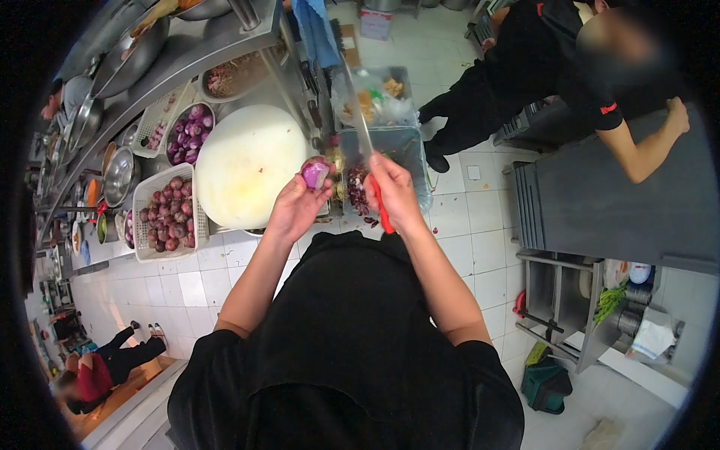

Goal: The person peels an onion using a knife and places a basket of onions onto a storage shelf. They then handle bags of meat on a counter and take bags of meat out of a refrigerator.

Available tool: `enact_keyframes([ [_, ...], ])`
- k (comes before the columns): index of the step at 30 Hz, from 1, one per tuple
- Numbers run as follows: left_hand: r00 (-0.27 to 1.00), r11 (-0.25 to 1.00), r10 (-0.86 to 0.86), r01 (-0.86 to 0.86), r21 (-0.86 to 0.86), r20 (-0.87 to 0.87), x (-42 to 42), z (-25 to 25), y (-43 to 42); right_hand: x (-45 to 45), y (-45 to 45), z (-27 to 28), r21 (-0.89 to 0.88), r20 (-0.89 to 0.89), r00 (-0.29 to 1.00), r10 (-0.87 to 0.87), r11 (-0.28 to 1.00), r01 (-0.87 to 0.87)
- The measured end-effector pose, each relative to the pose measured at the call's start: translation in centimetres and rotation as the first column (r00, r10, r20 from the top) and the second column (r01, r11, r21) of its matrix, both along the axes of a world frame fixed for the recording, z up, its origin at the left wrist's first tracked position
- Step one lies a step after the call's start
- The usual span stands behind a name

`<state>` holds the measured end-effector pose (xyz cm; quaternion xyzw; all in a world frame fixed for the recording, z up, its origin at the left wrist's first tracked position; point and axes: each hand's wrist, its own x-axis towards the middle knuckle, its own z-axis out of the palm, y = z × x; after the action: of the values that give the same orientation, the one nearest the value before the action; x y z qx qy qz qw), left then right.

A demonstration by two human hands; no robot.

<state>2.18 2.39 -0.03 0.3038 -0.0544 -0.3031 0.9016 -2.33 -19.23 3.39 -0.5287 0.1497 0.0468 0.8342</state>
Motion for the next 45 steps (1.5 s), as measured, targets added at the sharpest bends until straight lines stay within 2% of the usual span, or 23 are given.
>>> enact_keyframes([
  [2,0.998,0.999,-0.030,0.029,-0.033,-0.050,0.0,0.4,0.2,0.6,-1.0,-0.9,-0.257,-0.044,0.999,0.028,0.966,-0.038],
  [3,0.998,0.999,-0.031,0.030,-0.033,-0.049,0.1,0.2,0.2,0.5,-0.8,-1.2,-0.257,-0.043,0.999,0.027,0.966,-0.037],
  [5,0.999,1.000,-0.002,0.001,-0.016,-0.054,0.3,-0.4,0.1,-0.3,0.5,-1.5,-0.461,0.109,0.994,0.033,0.887,0.021],
  [6,0.998,1.000,-0.004,0.003,-0.016,-0.056,0.2,-0.2,-0.2,-0.7,0.9,-0.8,-0.462,0.107,0.994,0.031,0.887,0.022],
  [8,0.997,0.997,0.073,-0.074,0.039,0.029,0.0,0.7,-0.5,-1.6,1.8,2.0,-0.701,0.233,0.935,0.265,0.712,-0.027],
  [12,0.994,0.986,0.073,-0.084,0.146,0.084,0.0,2.2,-0.6,-1.8,2.7,3.8,-0.779,0.261,0.894,0.365,0.626,-0.029],
  [17,0.981,0.980,0.073,-0.104,0.169,0.181,0.3,2.3,-0.1,-1.6,2.5,4.2,-0.786,0.289,0.879,0.380,0.619,-0.009],
  [20,0.972,0.978,0.055,-0.098,0.183,0.228,0.6,2.3,0.4,-1.5,2.3,3.7,-0.739,0.252,0.892,0.375,0.670,-0.073],
  [22,0.961,0.973,0.052,-0.109,0.201,0.271,0.8,1.9,0.4,-0.6,1.8,1.3,-0.690,0.346,0.904,0.250,0.721,0.065],
  [23,0.964,0.971,0.026,-0.087,0.224,0.264,0.7,2.6,0.5,0.0,1.1,0.0,-0.574,0.242,0.955,0.171,0.819,-0.001],
  [24,0.967,0.967,0.001,-0.066,0.246,0.256,0.6,3.1,0.7,0.0,0.6,-0.5,-0.574,0.242,0.955,0.172,0.819,-0.002],
  [26,0.968,0.964,-0.006,-0.061,0.257,0.252,0.8,2.8,0.9,0.2,-0.2,-0.9,-0.445,0.007,0.996,0.086,0.892,-0.074],
  [27,0.972,0.965,0.008,-0.068,0.252,0.233,0.9,2.1,1.0,-0.2,0.1,-0.8,-0.480,0.079,0.992,0.102,0.876,-0.052],
  [28,0.977,0.967,0.019,-0.072,0.246,0.212,0.8,1.7,1.0,-0.7,0.6,0.2,-0.479,0.078,0.992,0.101,0.876,-0.051],
  [30,0.981,0.970,0.043,-0.087,0.227,0.192,0.7,1.4,0.8,-1.8,1.5,2.7,-0.633,0.182,0.934,0.306,0.764,-0.127],
  [31,0.982,0.972,0.073,-0.110,0.208,0.176,0.7,1.3,0.7,-1.9,2.0,3.0,-0.701,0.251,0.905,0.344,0.709,-0.074],
  [32,0.982,0.972,0.071,-0.107,0.208,0.175,0.7,1.3,0.7,-1.9,2.3,3.6,-0.701,0.251,0.906,0.342,0.709,-0.074],
  [34,0.983,0.973,0.064,-0.100,0.209,0.172,0.7,1.3,0.7,-1.9,2.8,4.6,-0.778,0.249,0.890,0.382,0.626,-0.051],
  [39,0.981,0.970,0.064,-0.104,0.220,0.183,0.8,1.3,0.7,-1.7,2.6,4.2,-0.770,0.271,0.885,0.380,0.637,-0.038],
  [41,0.967,0.963,0.054,-0.116,0.243,0.249,1.0,0.8,0.6,-1.1,2.1,2.5,-0.712,0.277,0.917,0.288,0.702,-0.006],
  [43,0.967,0.964,0.042,-0.106,0.245,0.252,0.9,1.4,0.6,0.1,1.4,0.3,-0.539,0.244,0.962,0.126,0.842,0.026],
  [44,0.967,0.964,0.028,-0.093,0.247,0.255,0.8,1.7,0.6,0.2,0.7,-0.1,-0.391,0.050,0.995,0.081,0.919,-0.055],
  [45,0.966,0.964,0.029,-0.095,0.248,0.256,0.8,2.1,0.7,0.1,0.4,-0.6,-0.391,0.051,0.995,0.083,0.919,-0.057],
])
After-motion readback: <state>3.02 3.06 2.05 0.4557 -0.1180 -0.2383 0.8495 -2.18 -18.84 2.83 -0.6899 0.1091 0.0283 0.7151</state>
